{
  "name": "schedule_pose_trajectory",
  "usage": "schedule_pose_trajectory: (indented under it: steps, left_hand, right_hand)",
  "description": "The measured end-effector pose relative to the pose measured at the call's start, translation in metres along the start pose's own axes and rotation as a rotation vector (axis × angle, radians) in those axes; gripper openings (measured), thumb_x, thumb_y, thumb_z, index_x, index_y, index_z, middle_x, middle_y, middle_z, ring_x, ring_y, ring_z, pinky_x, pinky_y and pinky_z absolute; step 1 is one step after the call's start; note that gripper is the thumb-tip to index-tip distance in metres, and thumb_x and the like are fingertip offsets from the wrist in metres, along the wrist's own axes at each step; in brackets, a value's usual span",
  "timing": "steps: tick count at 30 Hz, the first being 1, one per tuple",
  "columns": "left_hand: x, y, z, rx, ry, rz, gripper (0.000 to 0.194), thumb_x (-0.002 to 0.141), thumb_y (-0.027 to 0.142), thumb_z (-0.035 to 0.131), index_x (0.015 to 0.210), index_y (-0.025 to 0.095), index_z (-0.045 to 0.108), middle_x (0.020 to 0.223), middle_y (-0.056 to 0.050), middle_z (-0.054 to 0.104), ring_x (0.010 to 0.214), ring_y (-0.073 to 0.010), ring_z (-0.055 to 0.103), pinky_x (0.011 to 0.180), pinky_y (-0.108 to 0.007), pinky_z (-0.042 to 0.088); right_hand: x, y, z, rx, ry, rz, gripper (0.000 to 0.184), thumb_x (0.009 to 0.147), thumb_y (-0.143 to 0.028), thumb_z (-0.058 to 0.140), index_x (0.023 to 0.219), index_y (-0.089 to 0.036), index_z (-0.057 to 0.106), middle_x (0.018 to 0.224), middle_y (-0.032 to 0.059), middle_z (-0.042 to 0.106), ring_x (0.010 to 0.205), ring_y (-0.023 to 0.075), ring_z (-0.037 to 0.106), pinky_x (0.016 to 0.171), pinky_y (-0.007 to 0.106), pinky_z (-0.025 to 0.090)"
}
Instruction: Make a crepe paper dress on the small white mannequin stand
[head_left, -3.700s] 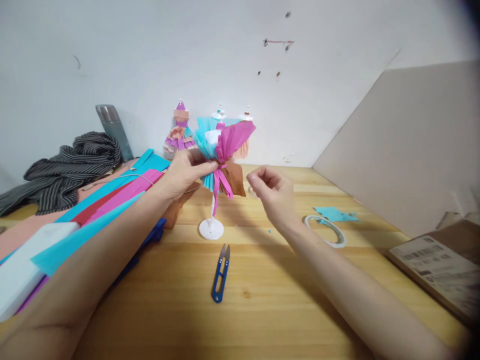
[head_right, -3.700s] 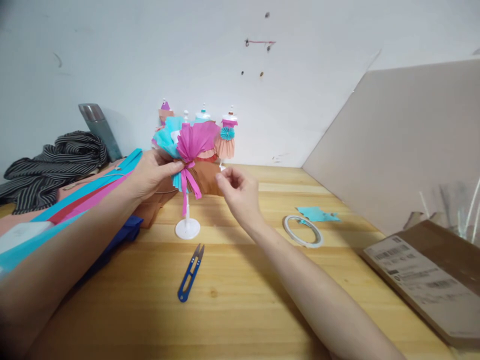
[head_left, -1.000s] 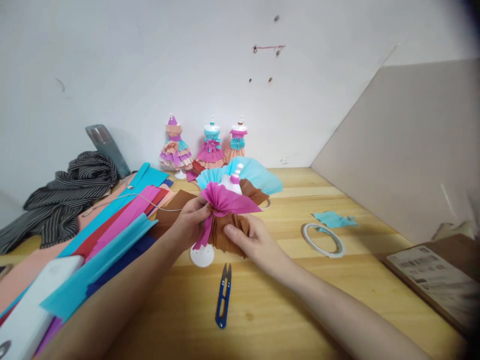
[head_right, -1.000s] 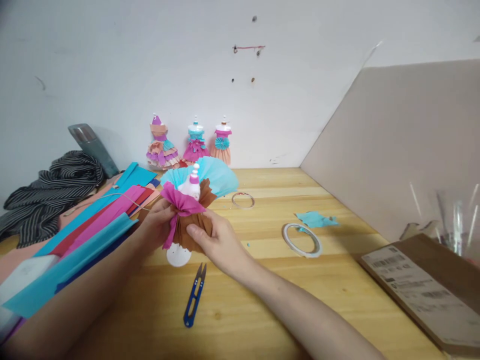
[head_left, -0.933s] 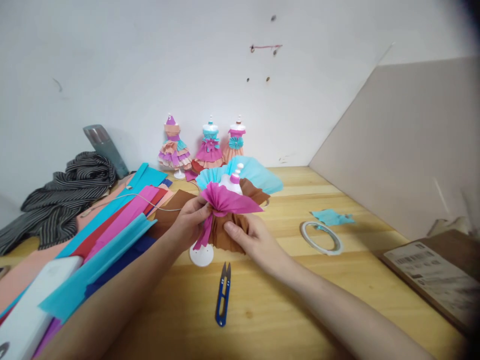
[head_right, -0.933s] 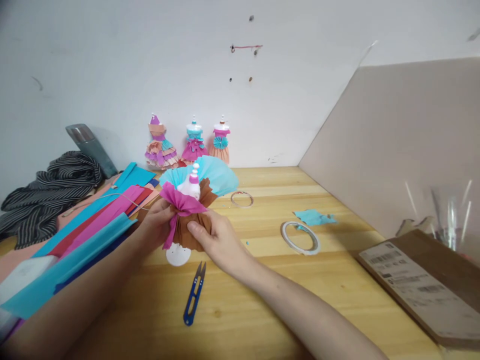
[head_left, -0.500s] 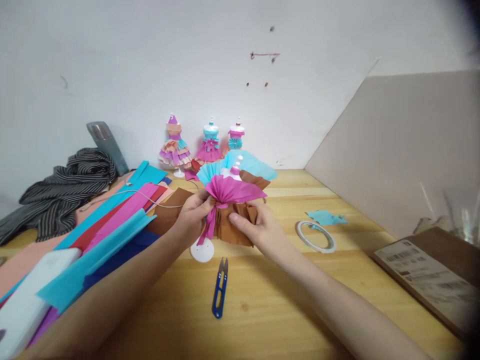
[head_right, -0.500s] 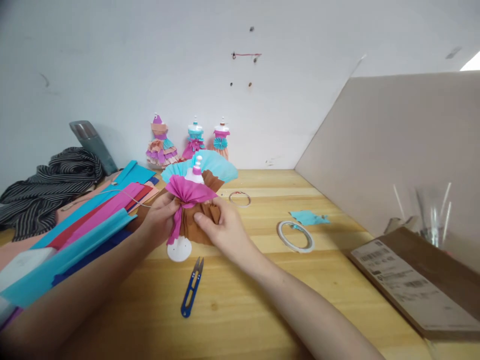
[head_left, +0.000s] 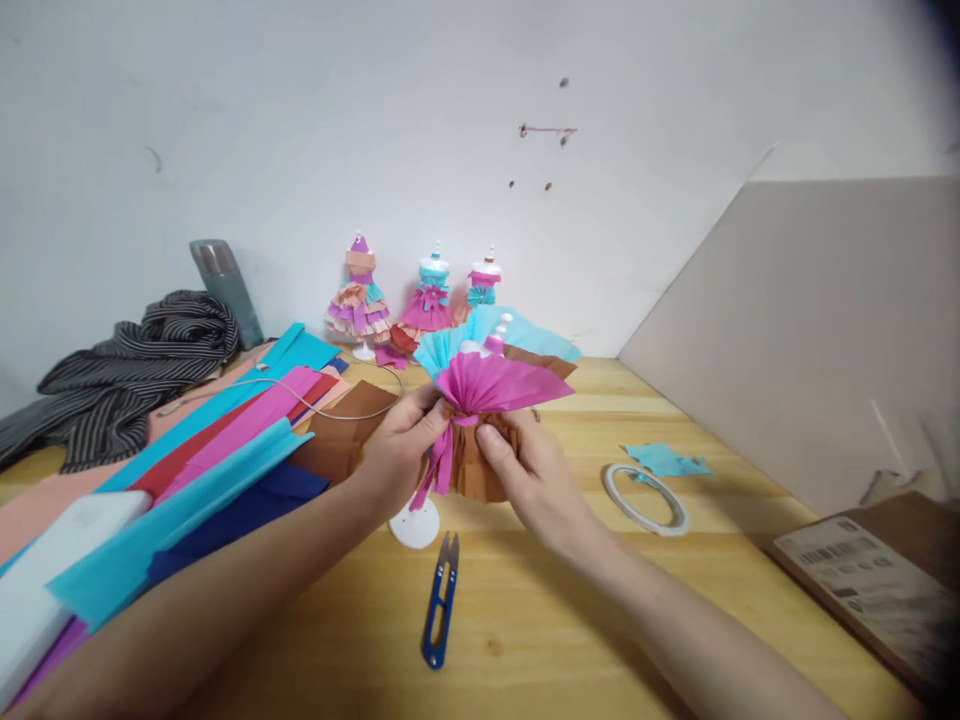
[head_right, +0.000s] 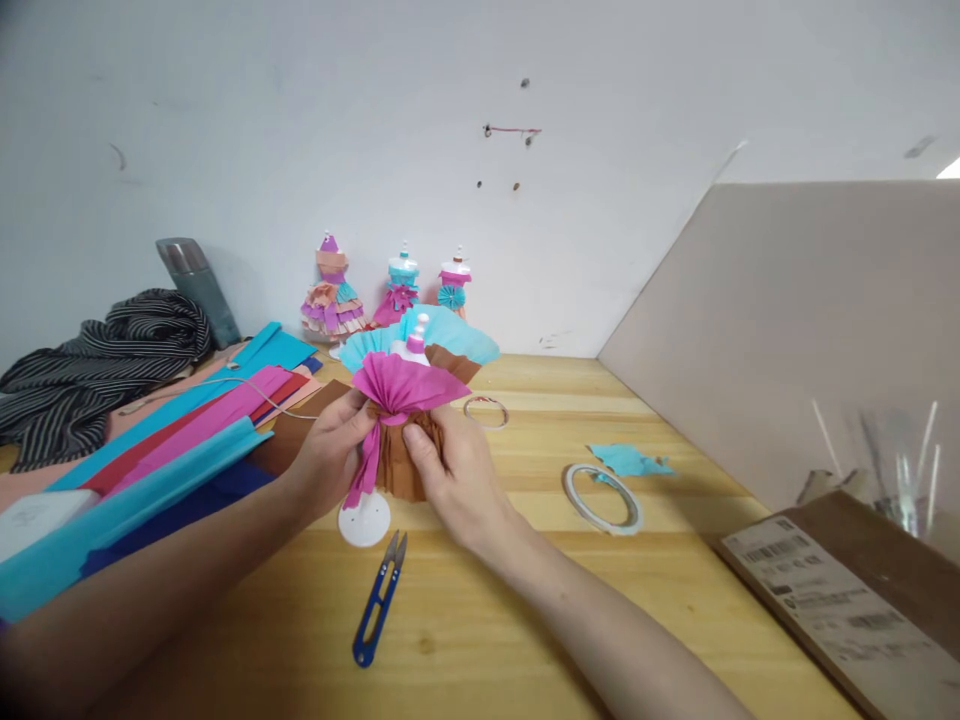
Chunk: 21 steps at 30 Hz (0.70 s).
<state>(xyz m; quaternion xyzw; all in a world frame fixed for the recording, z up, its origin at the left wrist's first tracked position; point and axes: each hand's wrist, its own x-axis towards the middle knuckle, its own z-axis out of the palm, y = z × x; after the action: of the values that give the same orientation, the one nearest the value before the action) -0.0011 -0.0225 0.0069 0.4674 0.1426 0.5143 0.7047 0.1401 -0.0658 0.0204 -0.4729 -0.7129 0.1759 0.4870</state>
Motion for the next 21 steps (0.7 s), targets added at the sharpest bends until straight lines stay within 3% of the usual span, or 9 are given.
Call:
schedule_pose_trajectory:
  steps: [3,8,17,21]
  left_hand:
    - [-0.002,-0.003,-0.001,0.060,-0.002,0.030,0.028,0.081,0.035,0.066,0.107,0.024,0.064,0.087,-0.001,0.071,0.102,-0.0196,0.064,0.090,-0.029,0.050]
    - [-0.005,-0.008,-0.002,0.121,0.047,0.081,0.031,0.083,0.036,0.064,0.111,0.025,0.062,0.082,-0.001,0.069,0.105,-0.0217,0.063,0.090,-0.031,0.051]
    - [-0.009,-0.009,0.004,0.195,0.139,0.137,0.031,0.082,0.039,0.064,0.107,0.021,0.063,0.080,-0.001,0.069,0.100,-0.0202,0.064,0.090,-0.030,0.051]
    - [-0.009,-0.008,0.003,0.224,0.139,0.148,0.032,0.082,0.041,0.063,0.108,0.022,0.063,0.078,-0.001,0.069,0.101,-0.0211,0.063,0.090,-0.032,0.051]
  right_hand:
    - [-0.002,0.001,0.000,-0.079,-0.008,-0.045,0.023,0.089,-0.037,0.047,0.096,-0.018,0.058,0.080,0.0052,0.064,0.071,0.0197,0.056,0.066,0.032,0.041]
    - [-0.002,0.001,-0.004,-0.116,-0.065,0.040,0.022,0.087,-0.038,0.050,0.073,-0.021,0.051,0.060,-0.0010,0.049,0.058,0.0155,0.046,0.057,0.029,0.035]
    - [-0.006,-0.010,-0.002,-0.237,-0.057,-0.158,0.022,0.088,-0.023,0.043,0.067,-0.021,0.039,0.059,-0.0038,0.041,0.053,0.0115,0.038,0.053,0.025,0.030]
    - [-0.004,-0.007,-0.002,-0.150,-0.076,-0.087,0.023,0.089,-0.029,0.042,0.068,-0.020,0.043,0.061,-0.0024,0.045,0.057,0.0125,0.041,0.055,0.026,0.033]
